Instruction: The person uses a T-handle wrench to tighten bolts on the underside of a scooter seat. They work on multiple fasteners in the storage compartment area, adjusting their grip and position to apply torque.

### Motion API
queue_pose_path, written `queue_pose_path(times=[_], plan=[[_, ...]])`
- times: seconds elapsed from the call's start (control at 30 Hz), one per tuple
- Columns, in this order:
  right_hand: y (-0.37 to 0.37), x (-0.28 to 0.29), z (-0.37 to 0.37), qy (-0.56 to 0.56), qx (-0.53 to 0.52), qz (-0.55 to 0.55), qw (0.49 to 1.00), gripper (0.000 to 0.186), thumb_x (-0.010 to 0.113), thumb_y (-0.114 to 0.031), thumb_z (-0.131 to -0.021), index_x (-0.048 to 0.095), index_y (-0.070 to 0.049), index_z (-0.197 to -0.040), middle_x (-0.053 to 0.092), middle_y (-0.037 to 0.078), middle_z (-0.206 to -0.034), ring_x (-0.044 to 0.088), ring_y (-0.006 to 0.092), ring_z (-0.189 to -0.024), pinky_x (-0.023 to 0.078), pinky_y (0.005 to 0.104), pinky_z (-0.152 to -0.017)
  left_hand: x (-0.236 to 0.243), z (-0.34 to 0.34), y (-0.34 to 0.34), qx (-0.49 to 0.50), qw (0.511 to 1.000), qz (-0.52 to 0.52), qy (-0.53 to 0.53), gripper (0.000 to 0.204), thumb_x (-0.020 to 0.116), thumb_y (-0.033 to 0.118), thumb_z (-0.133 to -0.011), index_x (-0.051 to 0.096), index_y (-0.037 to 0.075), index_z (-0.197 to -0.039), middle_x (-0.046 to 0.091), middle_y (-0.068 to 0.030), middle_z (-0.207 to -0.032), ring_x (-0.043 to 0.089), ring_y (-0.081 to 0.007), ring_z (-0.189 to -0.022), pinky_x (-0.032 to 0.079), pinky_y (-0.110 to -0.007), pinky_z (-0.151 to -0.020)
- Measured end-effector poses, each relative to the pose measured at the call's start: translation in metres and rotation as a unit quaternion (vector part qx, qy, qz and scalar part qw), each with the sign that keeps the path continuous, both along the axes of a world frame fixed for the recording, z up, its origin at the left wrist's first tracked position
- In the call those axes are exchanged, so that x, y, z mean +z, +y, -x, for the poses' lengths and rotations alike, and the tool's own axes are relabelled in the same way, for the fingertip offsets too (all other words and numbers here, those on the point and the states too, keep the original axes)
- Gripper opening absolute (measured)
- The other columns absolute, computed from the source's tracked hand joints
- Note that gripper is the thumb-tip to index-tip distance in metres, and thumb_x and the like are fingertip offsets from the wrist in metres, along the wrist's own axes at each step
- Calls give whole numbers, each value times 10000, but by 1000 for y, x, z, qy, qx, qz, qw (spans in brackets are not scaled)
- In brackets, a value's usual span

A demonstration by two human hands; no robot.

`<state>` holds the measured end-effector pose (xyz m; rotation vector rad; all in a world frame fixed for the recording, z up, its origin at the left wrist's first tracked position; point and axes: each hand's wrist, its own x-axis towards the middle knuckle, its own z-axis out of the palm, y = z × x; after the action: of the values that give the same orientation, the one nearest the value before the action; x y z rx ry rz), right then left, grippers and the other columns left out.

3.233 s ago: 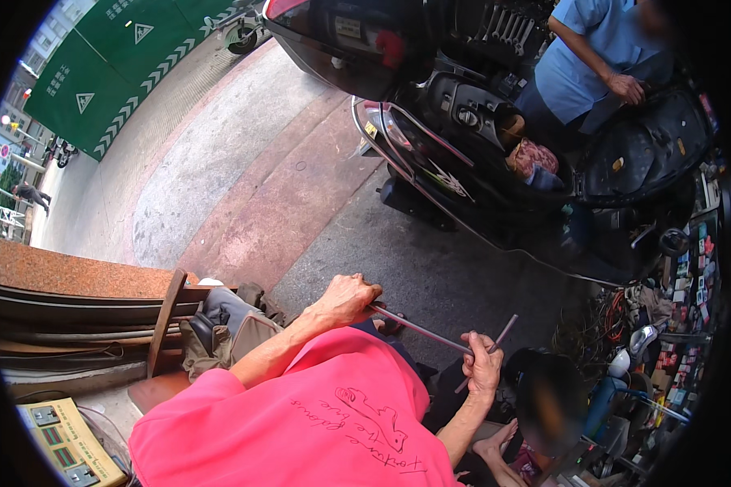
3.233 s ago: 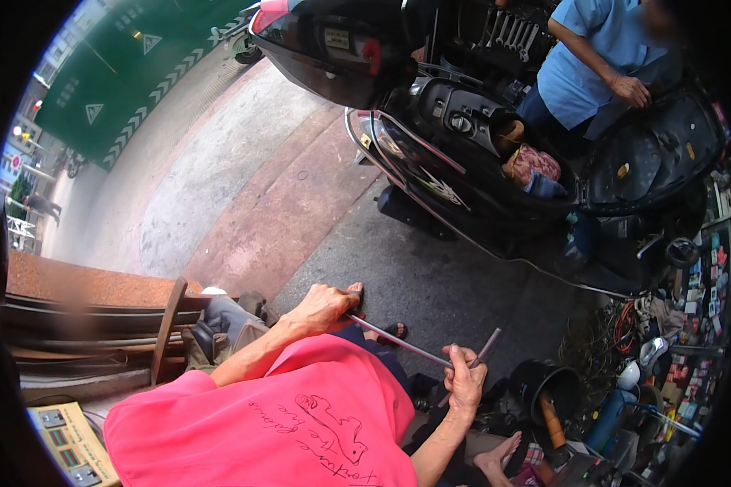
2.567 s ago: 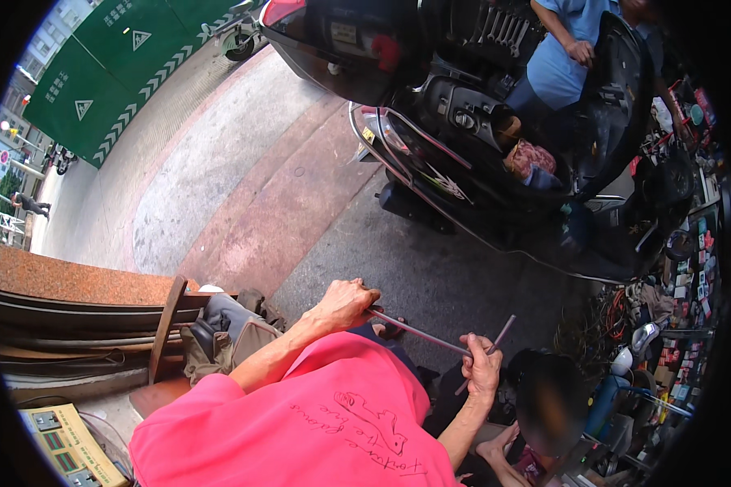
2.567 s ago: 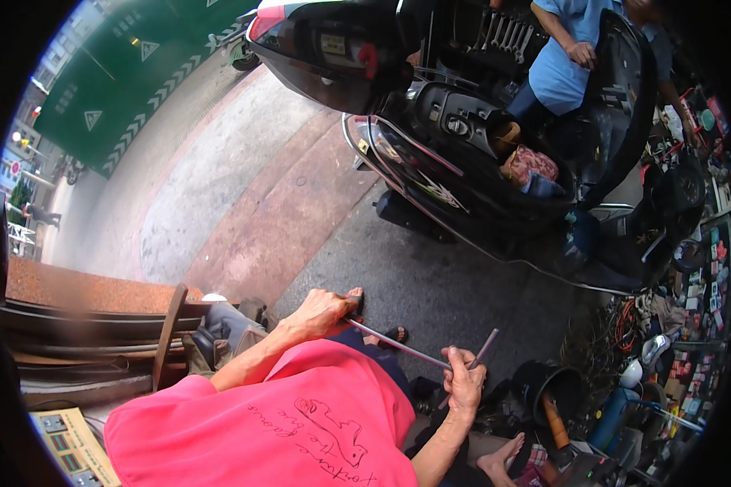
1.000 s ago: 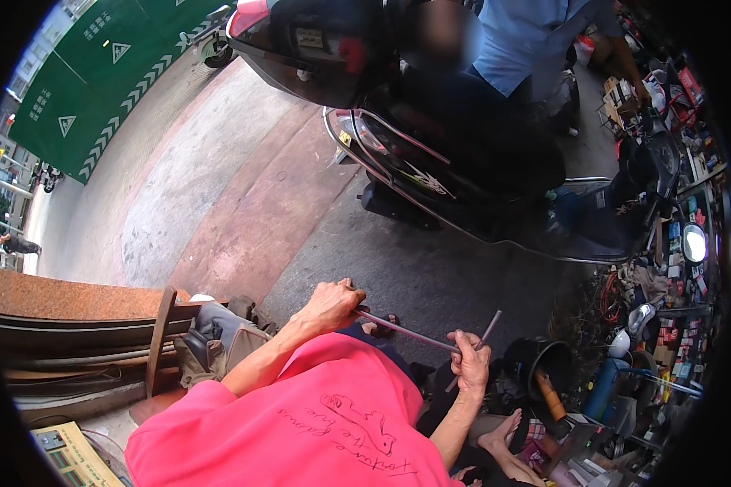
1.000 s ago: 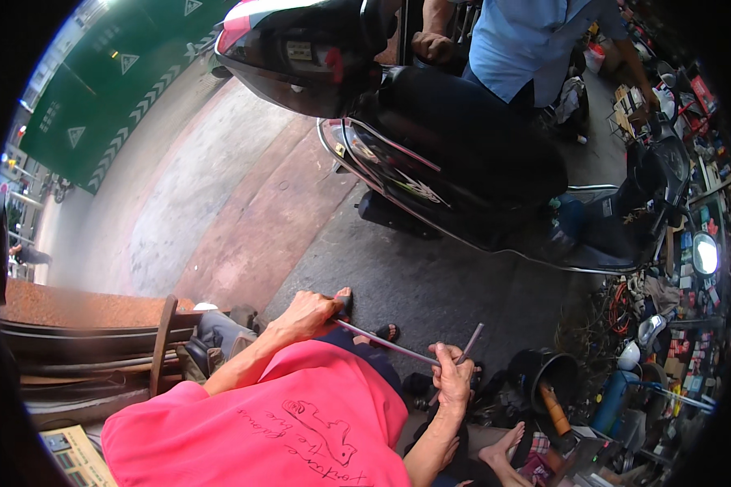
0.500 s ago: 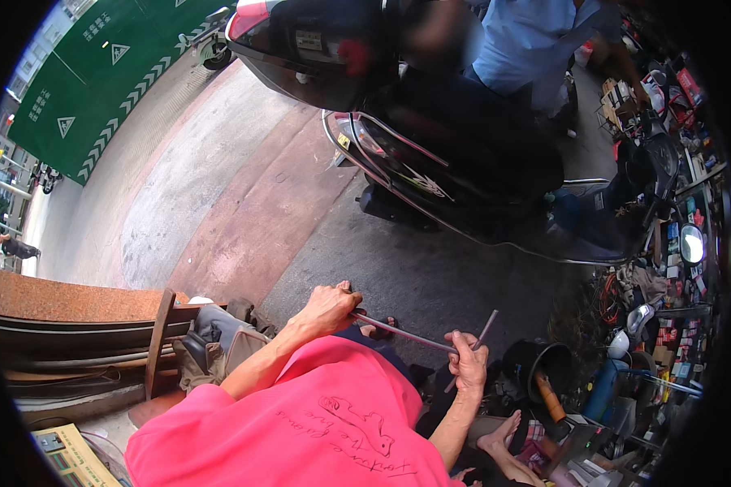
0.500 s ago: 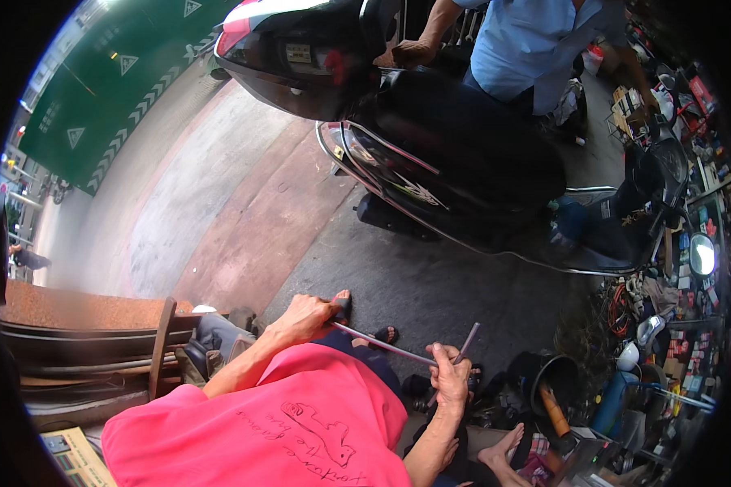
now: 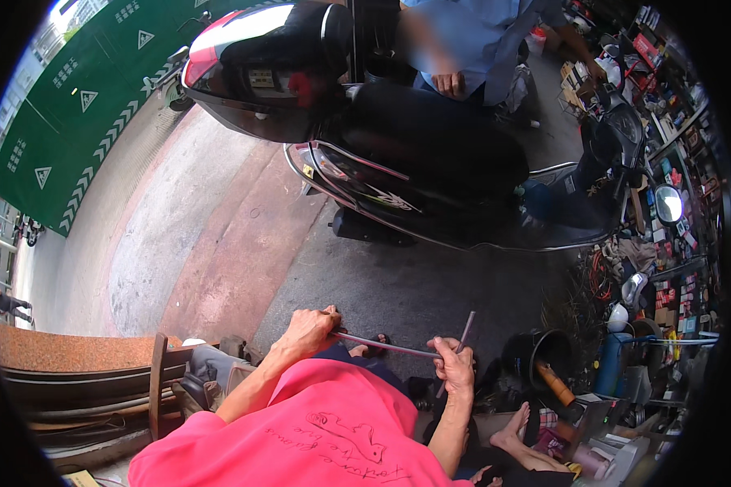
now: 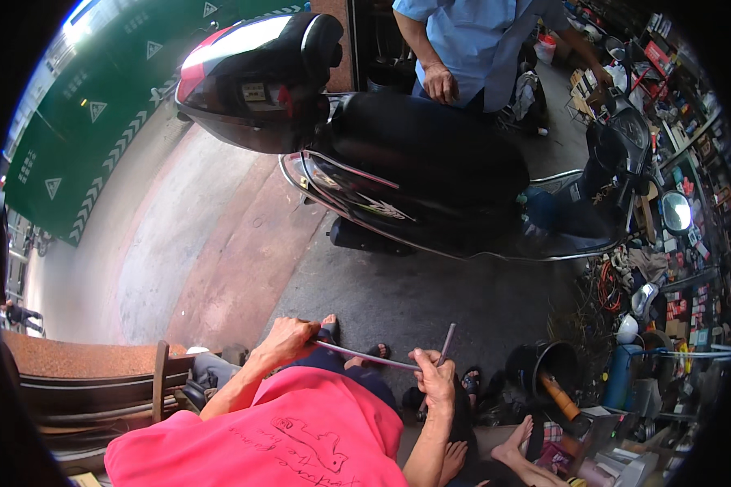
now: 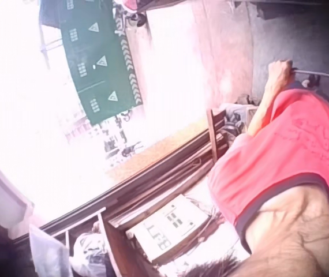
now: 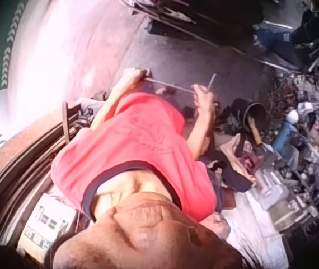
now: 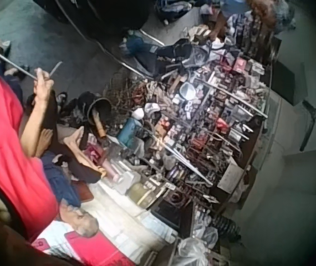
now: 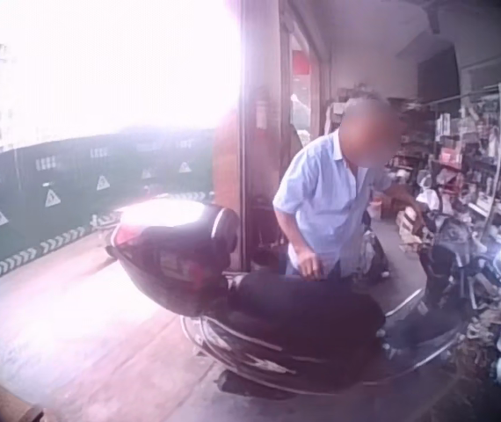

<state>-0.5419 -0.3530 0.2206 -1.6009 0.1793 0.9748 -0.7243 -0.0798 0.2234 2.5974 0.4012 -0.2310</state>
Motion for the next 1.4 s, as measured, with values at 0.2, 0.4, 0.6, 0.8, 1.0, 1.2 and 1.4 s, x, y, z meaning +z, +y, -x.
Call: queue_pose_path(times=[0.2,0.4,0.6,0.8,1.0,1.2,1.4], plan=[[-6,6,-8,-4,-13,-3,1000,261,742,-274,-937,731,-16,-896,506,-50,-577,417,-1,-451,240,172,-375,45,-20,-1,45,988,137,49,454,807,456,-798,652,32,-840,658,-152,-699,654,-337,-649,489,-434,-608],[-13,10,-15,-5,-47,-17,999,263,737,-275,-941,731,-17,-885,473,-58,-553,393,0,-435,220,184,-377,57,-40,-3,79,983,166,31,561,784,559,-828,669,11,-794,575,-107,-587,522,-235,-520,429,-377,-543],[-25,2,-15,12,-88,-31,996,257,734,-271,-945,733,-20,-890,462,-65,-554,406,5,-440,225,188,-377,69,-65,-12,62,990,124,3,549,739,551,-875,656,19,-771,567,-100,-568,535,-249,-505,434,-386,-535],[-34,-5,-15,9,-89,-15,996,270,740,-299,-937,743,-31,-908,470,-61,-566,412,9,-450,239,185,-377,60,-65,-14,33,995,98,-7,510,689,517,-927,648,31,-777,571,-113,-567,584,-304,-526,452,-410,-544],[-35,-2,-18,12,-84,-9,996,252,731,-254,-946,728,-6,-904,487,-48,-562,411,8,-443,242,177,-368,55,-65,-17,29,996,86,-11,502,644,501,-959,621,44,-754,582,-140,-579,623,-367,-575,473,-453,-562],[-33,3,-12,-13,-69,0,998,266,733,-290,-935,729,-28,-890,500,-40,-564,379,12,-419,231,193,-368,40,-52,-17,33,995,94,-29,486,618,483,-980,634,48,-764,588,-160,-586,624,-389,-585,468,-473,-557],[-37,-5,14,-9,-112,-12,994,272,720,-263,-949,718,7,-918,488,-43,-560,377,14,-415,230,198,-362,47,-50,-7,25,986,161,-24,433,664,424,-969,648,19,-819,559,-161,-610,561,-314,-558,432,-427,-554]])
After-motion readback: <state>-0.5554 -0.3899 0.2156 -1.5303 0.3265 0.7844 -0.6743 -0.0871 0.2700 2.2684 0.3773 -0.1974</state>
